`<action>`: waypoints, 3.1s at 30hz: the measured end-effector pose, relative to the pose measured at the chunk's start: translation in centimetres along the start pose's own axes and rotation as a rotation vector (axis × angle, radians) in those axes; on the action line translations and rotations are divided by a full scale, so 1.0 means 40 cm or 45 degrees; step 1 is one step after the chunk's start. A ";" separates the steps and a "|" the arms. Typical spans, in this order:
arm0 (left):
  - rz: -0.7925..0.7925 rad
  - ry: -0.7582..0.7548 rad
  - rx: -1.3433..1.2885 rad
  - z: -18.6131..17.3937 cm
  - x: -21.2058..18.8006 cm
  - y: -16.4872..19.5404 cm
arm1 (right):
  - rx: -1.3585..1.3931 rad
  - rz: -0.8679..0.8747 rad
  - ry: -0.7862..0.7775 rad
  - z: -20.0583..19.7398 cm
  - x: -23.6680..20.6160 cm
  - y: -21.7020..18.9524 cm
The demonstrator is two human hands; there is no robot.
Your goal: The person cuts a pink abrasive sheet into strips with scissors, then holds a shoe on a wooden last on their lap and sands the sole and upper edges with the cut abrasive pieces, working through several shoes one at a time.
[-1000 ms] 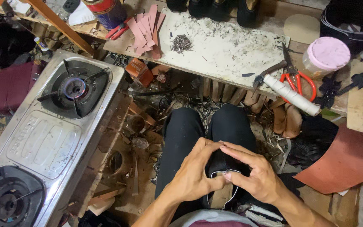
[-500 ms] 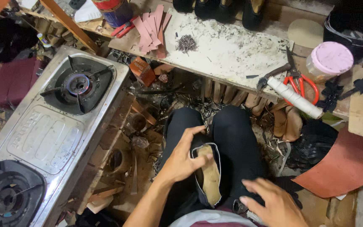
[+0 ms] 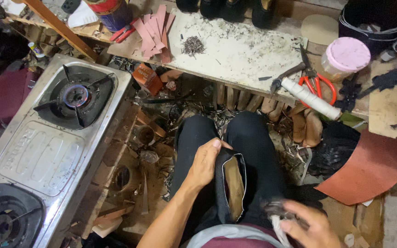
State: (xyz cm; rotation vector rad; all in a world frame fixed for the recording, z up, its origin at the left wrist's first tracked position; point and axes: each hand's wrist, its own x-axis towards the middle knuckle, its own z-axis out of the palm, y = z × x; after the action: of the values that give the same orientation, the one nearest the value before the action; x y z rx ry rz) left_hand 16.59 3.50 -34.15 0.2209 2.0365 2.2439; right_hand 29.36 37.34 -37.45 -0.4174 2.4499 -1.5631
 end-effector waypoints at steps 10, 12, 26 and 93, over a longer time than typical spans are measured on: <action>-0.031 0.018 0.131 0.004 -0.014 0.052 | 1.257 0.134 -0.264 -0.031 0.094 -0.256; -0.012 -0.004 0.094 0.008 -0.020 0.063 | 1.709 -0.244 -0.246 -0.030 0.105 -0.305; 0.336 -0.063 0.254 0.066 -0.043 0.131 | 0.354 0.445 -0.585 -0.030 0.177 -0.300; 0.606 0.074 1.505 -0.040 -0.033 0.088 | -0.457 0.013 -0.167 0.105 0.382 -0.283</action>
State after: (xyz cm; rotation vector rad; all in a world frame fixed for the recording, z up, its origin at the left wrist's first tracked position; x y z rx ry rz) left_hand 17.69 1.35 -30.86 0.7683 3.3137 0.8437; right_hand 17.78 23.99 -29.25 -0.5445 2.6211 -1.0512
